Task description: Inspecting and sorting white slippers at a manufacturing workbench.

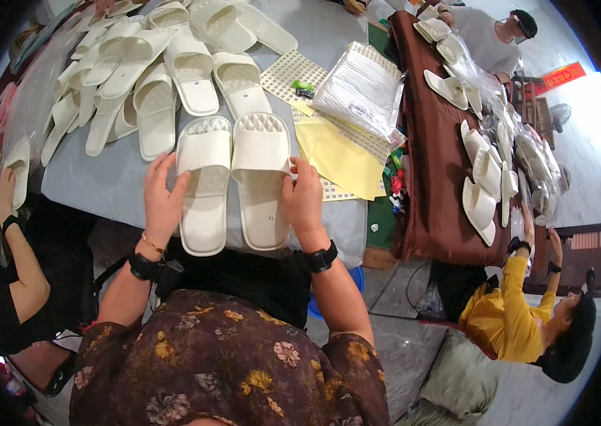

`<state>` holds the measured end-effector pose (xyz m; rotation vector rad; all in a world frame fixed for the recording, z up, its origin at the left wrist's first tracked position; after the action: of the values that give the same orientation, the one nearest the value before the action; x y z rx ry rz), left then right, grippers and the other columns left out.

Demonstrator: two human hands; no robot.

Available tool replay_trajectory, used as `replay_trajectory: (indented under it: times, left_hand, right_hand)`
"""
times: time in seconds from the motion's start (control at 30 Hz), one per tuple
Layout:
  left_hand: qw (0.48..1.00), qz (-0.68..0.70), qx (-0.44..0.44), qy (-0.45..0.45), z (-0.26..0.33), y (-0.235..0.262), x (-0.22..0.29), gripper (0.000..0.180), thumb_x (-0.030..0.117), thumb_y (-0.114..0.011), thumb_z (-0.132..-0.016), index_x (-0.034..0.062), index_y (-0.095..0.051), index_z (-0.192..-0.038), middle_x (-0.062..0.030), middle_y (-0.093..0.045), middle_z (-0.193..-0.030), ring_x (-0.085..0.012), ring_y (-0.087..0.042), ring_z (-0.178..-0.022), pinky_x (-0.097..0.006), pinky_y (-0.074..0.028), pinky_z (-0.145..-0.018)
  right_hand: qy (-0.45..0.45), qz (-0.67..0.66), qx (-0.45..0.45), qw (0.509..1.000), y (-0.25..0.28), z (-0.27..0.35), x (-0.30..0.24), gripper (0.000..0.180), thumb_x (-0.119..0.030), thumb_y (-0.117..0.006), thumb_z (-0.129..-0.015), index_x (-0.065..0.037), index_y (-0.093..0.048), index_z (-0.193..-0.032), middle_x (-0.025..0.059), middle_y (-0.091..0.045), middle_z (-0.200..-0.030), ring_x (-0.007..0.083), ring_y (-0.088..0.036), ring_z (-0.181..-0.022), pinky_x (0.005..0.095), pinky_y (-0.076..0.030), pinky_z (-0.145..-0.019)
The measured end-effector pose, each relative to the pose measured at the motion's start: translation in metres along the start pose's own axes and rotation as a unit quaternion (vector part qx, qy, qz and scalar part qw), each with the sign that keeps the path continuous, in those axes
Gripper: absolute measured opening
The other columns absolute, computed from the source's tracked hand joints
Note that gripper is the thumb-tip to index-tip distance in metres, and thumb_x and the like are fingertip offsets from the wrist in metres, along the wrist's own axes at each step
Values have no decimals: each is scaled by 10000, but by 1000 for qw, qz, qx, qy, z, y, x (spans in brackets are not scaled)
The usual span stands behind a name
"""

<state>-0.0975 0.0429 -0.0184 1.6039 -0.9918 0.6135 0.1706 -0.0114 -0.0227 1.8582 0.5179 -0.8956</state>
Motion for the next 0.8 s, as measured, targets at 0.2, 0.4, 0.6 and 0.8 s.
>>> replay_trajectory:
  times: [0.2,0.4,0.6,0.8]
  left_hand:
    - [956,-62,-88,-273,26,-18,50,479,110,-736,-766,84,-601,-1224,-115,-563,-1262,-319,-535,-1142,-436,-428,-976]
    - [902,-60,-223,-365,32,-65,63,483,150,-755,-730,102,-625,-1193,-93,-572,-1262,-296,-538,-1172,-422,-450,-974]
    - [899,-60,-241,-360,32,-70,62,404,137,-741,-740,95,-646,-1130,-104,-578,-1231,-301,-554,-1131,-419,-468,-940]
    - [907,-83,-217,-351,34,-77,67,259,143,-717,-739,79,-666,-985,-86,-615,-1168,-275,-569,-1087,-401,-482,-877]
  right_hand:
    - [-2,37,-39,999,28,28,-10,214,-6,-637,-835,0,-613,-1048,156,-608,-933,257,-607,-694,338,-506,-633]
    - [-31,12,-44,998,45,46,6,161,-20,-655,-839,-7,-647,-999,132,-625,-915,227,-621,-698,319,-508,-633]
    - [-39,4,-82,996,54,54,4,148,-44,-660,-850,-4,-658,-992,124,-632,-877,215,-644,-725,315,-514,-649]
    - [-37,11,-95,995,48,51,6,151,-72,-665,-835,-28,-651,-979,152,-627,-897,322,-647,-776,389,-521,-688]
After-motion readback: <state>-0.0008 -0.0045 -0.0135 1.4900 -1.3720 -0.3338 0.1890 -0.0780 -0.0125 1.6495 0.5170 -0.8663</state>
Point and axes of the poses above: each hand's wrist, its own z-axis away from the middle knuckle, its own y-axis out of the back of the hand, x = y × z, the point moved 1 cm from there along -z, towards the middle knuckle
